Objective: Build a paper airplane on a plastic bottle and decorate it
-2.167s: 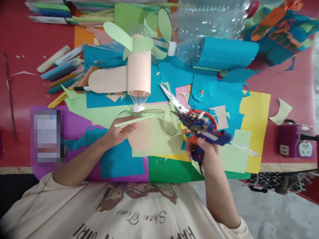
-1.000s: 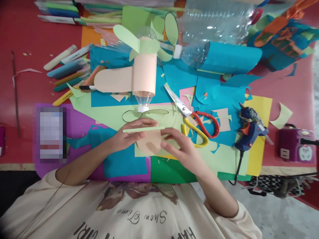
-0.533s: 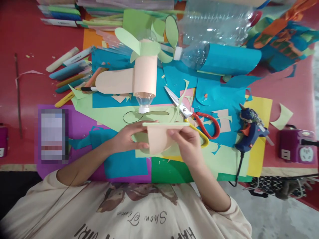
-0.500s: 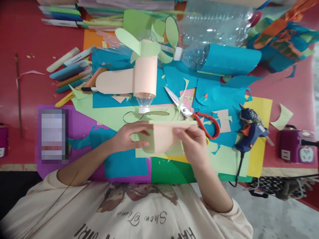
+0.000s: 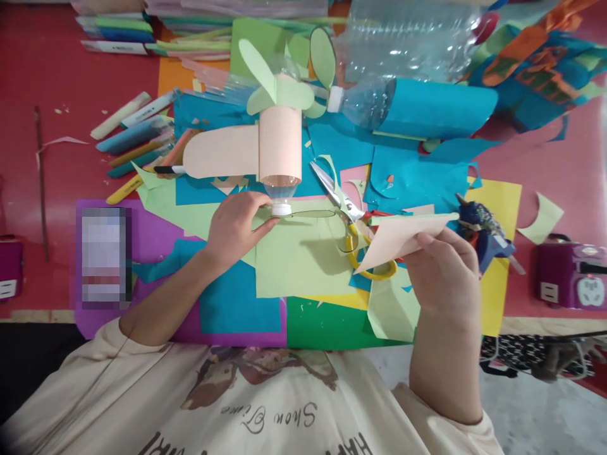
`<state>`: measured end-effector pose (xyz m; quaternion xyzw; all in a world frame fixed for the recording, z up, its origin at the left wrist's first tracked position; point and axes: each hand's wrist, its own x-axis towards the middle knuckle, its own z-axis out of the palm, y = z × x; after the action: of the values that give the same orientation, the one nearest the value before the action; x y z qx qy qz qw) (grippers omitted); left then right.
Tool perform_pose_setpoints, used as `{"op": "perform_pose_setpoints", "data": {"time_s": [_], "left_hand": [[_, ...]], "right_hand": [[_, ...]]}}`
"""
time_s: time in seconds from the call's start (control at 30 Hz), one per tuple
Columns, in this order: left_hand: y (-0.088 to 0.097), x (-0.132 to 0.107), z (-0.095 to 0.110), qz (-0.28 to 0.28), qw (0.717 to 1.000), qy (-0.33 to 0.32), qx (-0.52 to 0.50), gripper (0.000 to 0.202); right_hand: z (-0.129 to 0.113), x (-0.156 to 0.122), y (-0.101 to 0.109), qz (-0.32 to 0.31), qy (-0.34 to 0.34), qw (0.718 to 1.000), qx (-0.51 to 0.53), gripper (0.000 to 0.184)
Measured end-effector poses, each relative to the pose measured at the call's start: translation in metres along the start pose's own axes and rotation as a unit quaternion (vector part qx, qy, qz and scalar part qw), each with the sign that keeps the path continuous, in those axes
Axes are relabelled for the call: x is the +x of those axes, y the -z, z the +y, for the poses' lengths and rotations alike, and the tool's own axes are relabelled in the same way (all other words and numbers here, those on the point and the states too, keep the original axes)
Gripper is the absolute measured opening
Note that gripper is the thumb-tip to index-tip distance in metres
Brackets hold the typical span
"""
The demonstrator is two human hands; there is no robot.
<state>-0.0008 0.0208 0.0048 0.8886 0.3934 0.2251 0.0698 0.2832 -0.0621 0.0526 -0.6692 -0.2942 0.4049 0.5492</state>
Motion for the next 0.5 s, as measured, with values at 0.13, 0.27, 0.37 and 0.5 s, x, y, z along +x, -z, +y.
{"op": "perform_pose_setpoints", "data": {"time_s": [0.13,0.27,0.37,0.5], "left_hand": [[0.006,0.005,0.002,-0.006,0.999,-0.039,0.001,0.016],[0.014,0.001,0.002,-0.002,0.998,-0.063,-0.006,0.015],[0.022,-0.010,0.007,-0.018,0.997,-0.066,-0.025,0.013],[0.034,-0.026,0.018,-0.012,0.996,-0.061,-0.061,0.010]], "right_hand": [[-0.002,0.000,0.002,0.063,-0.040,0.996,0.051,0.009],[-0.005,0.000,0.004,0.084,-0.054,0.995,0.019,0.012],[-0.006,0.002,0.005,0.054,-0.072,0.996,-0.009,0.017],[-0.008,0.010,0.002,-0.003,-0.096,0.995,-0.035,0.019]]}}
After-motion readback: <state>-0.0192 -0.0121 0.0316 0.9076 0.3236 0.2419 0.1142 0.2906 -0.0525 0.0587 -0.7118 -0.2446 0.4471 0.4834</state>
